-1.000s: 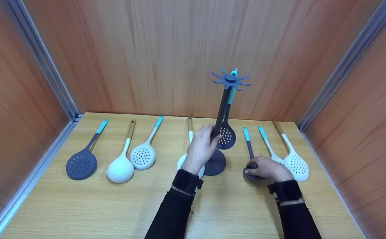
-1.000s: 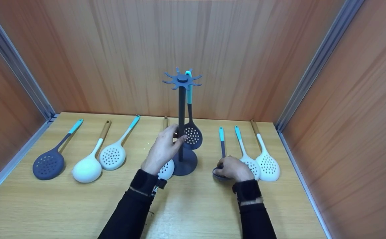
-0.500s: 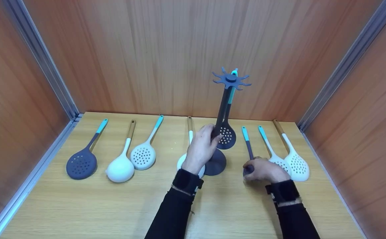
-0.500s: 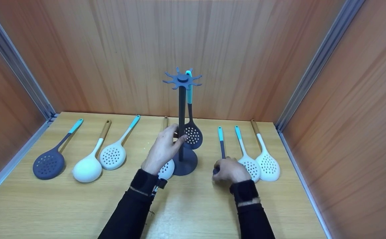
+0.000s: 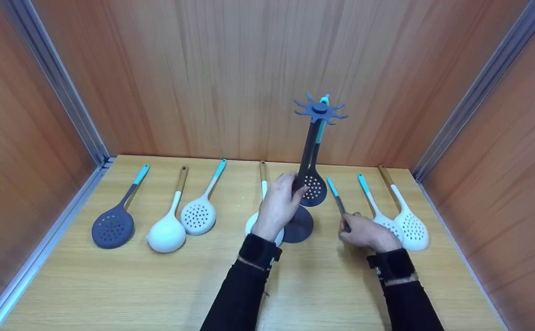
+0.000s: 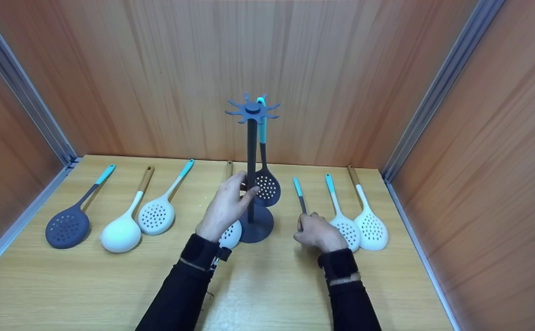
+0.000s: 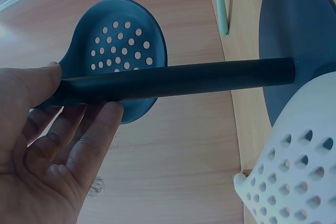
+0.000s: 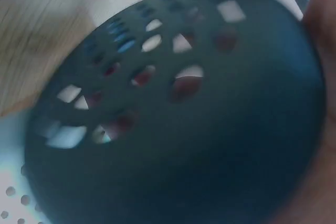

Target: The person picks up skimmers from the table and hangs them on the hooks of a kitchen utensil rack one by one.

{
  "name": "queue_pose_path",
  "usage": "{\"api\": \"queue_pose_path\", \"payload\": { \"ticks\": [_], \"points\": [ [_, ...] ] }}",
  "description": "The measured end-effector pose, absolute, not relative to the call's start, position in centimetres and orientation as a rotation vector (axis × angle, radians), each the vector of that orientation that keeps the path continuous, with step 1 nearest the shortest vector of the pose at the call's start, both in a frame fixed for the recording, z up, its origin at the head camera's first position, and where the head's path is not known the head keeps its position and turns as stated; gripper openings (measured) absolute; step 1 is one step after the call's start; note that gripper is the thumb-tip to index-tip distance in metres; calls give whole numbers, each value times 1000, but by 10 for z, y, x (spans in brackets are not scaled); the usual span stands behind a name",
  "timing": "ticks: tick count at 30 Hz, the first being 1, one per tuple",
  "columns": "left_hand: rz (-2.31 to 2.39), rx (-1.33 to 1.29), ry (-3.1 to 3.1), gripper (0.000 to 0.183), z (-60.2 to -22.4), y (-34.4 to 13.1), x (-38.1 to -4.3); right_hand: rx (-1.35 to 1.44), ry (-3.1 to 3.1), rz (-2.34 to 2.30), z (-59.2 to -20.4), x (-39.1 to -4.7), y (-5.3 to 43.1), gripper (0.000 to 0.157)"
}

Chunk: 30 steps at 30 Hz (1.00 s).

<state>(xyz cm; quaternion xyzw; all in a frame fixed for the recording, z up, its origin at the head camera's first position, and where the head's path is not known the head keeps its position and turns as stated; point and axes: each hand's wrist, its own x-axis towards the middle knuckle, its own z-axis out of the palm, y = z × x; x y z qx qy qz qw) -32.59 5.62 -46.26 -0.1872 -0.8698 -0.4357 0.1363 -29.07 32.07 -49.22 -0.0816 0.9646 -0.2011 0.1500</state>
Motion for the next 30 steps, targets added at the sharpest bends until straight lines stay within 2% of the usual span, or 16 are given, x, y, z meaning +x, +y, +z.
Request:
{"api": "queue_pose_path", "payload": {
  "ticks": [3, 10, 16, 20, 24, 30],
  "points": [
    [-1266, -542, -2516, 27, -463, 56, -325, -284, 2778, -618, -493, -290, 321, 3],
    [-1260, -550, -2517, 29, -463, 56, -325, -305, 2789, -624, -495, -291, 324, 4],
    [-1263, -548, -2518, 29, -462, 56, -324, -258, 2814, -620, -493, -291, 323, 28],
    [-1261, -548, -2513, 29, -462, 56, -325, -292, 2877, -588, -490, -293, 323, 35],
    [-1265, -543, -2510, 30, -463, 56, -325, -327, 2949, -609, -489, -296, 324, 32],
    [-1262, -544, -2518, 29, -462, 56, -325, -167, 3096, -745, -483, -300, 323, 24]
  ]
}}
